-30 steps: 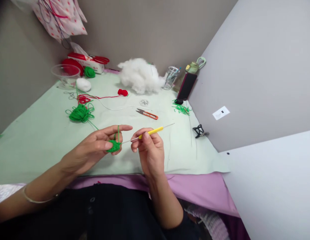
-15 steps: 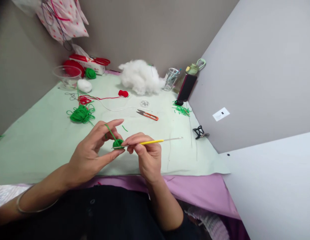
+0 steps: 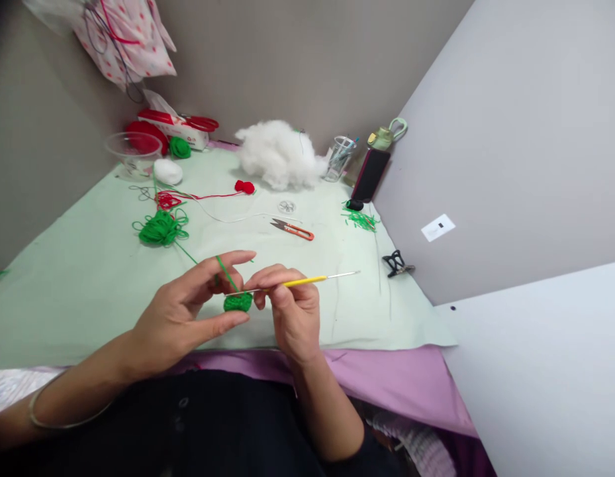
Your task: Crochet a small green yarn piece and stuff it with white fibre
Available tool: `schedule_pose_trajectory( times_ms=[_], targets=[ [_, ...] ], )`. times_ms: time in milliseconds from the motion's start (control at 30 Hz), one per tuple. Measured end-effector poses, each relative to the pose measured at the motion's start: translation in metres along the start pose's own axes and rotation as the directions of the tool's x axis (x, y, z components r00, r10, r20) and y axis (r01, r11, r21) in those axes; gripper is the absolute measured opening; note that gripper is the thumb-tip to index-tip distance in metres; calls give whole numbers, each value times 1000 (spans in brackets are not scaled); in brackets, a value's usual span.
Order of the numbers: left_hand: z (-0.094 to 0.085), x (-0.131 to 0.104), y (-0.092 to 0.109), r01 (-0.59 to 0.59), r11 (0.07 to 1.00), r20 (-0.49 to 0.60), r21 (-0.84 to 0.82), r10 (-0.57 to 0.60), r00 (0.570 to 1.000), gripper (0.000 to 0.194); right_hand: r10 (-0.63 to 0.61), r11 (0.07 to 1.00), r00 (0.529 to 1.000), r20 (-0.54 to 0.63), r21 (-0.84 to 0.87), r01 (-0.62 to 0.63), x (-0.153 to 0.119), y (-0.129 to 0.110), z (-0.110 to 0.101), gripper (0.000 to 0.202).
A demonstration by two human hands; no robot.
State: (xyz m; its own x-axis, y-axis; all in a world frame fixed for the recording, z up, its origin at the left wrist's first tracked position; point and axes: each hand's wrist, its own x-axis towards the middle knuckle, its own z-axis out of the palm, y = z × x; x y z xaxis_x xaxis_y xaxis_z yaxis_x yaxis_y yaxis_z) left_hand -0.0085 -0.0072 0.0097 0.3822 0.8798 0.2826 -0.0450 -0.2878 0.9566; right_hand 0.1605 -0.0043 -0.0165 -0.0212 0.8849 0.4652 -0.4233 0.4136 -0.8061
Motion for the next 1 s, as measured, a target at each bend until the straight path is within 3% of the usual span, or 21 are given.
schedule_pose_trajectory(
  times_ms=[200, 333, 467, 633, 767, 1000],
  targets=[
    [-3, 2, -4, 136, 977, 100, -167, -120, 988, 64, -141, 964, 990, -17, -232, 133, -6, 0, -1, 16],
    [-8, 3, -2, 180, 963, 155, -199, -151, 976, 50, -63, 991, 996, -69, -126, 54, -3, -4, -1, 14],
    [-8, 5, 2, 246, 936, 145, -251, -215, 966, 56, 14, 999, 997, -82, -32, -17, 1, -6, 0, 14],
    [-7, 6, 3, 222, 953, 98, -208, -206, 974, 57, 2, 986, 994, -105, -168, -19, 0, -7, -2, 22],
    [-7, 5, 1, 188, 973, 75, -132, -180, 981, 58, -20, 981, 999, -49, -195, 10, -1, -11, -5, 18],
    [-8, 5, 2, 140, 990, 37, -21, -139, 990, 56, -144, 927, 989, 46, -344, 151, -5, -16, -6, 16]
  ],
)
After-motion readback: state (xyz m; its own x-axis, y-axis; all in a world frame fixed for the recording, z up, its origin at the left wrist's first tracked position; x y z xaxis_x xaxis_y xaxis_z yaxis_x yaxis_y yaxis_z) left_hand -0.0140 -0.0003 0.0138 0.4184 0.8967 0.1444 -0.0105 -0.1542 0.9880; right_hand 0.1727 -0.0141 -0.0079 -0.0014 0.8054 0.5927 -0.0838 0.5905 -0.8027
